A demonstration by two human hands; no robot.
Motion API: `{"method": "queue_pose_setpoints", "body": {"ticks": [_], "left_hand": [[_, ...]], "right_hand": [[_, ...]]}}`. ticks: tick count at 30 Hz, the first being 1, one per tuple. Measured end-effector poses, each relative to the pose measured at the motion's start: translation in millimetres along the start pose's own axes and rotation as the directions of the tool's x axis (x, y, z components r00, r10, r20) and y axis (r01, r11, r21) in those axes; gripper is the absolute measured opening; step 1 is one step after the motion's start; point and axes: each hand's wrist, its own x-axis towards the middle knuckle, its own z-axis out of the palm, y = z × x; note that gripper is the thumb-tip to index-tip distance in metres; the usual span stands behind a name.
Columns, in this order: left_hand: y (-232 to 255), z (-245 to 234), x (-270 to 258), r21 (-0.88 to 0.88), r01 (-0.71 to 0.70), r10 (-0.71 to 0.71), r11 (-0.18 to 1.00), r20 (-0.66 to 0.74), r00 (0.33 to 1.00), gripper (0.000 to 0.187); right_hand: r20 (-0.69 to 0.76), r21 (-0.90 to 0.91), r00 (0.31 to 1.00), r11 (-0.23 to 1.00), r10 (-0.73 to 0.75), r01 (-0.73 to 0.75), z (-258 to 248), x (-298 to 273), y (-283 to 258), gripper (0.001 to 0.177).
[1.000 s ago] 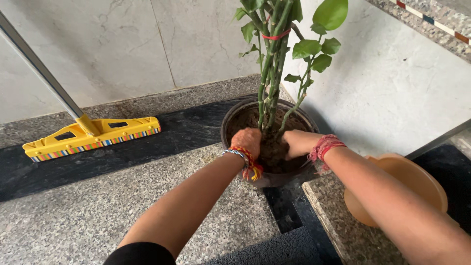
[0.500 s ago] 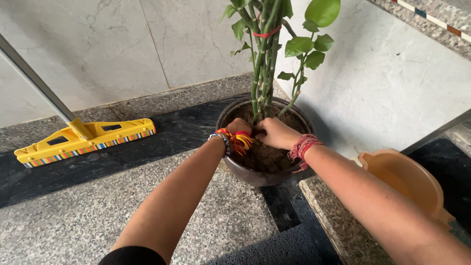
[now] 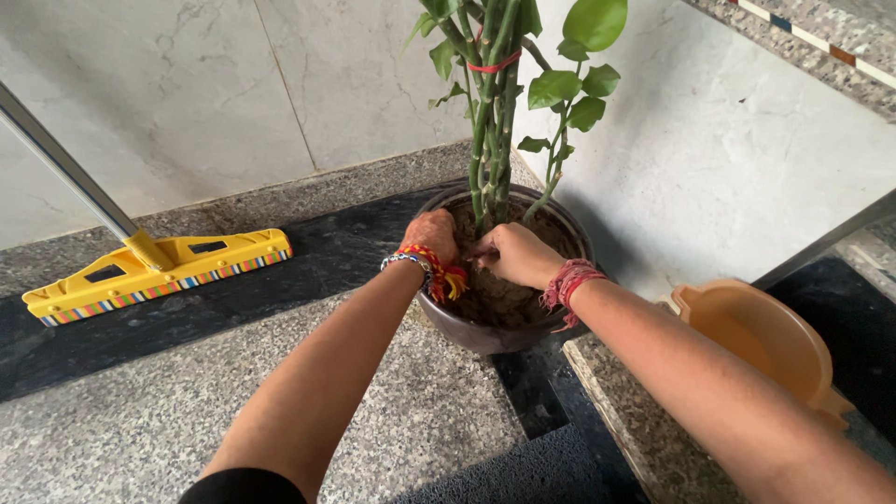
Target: The person waters a potted plant by hand and using a plastic container, then presses the soil around the base of the plant with their hands.
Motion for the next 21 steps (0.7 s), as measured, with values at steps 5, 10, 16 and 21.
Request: {"method": "queue_pose_setpoints", "body": {"ticks": [5,10,16,21], "left_hand": [[-1,-12,-4,0.182,-0.077,0.083,0.98,-0.029,0.996,0.023],[-11,-16,-1,0.224,-0.135,0.152,0.965,-0.059,0.987,0.021],[-15,-16,0,0.254,-0.144,0.149,0.957,-0.003,0.989,0.02],[-9,-9,-19,0.274,-0.22,0.159,0.936,0.227,0.961,0.03]], "right_hand": [[0.036,0.002,0.999,1.0,0.006,-0.006,0,-5,2,0.028],[0.084,-0.049,0.99,0.993,0.112,-0.108,-7,-8,0,0.032],[0.069,-0.066,0.996,0.997,0.052,-0.048,-5,-8,11,0.032],[0.086,-0.169,0.996,0.986,0.034,-0.019,-8,-12,13,0.029]]}}
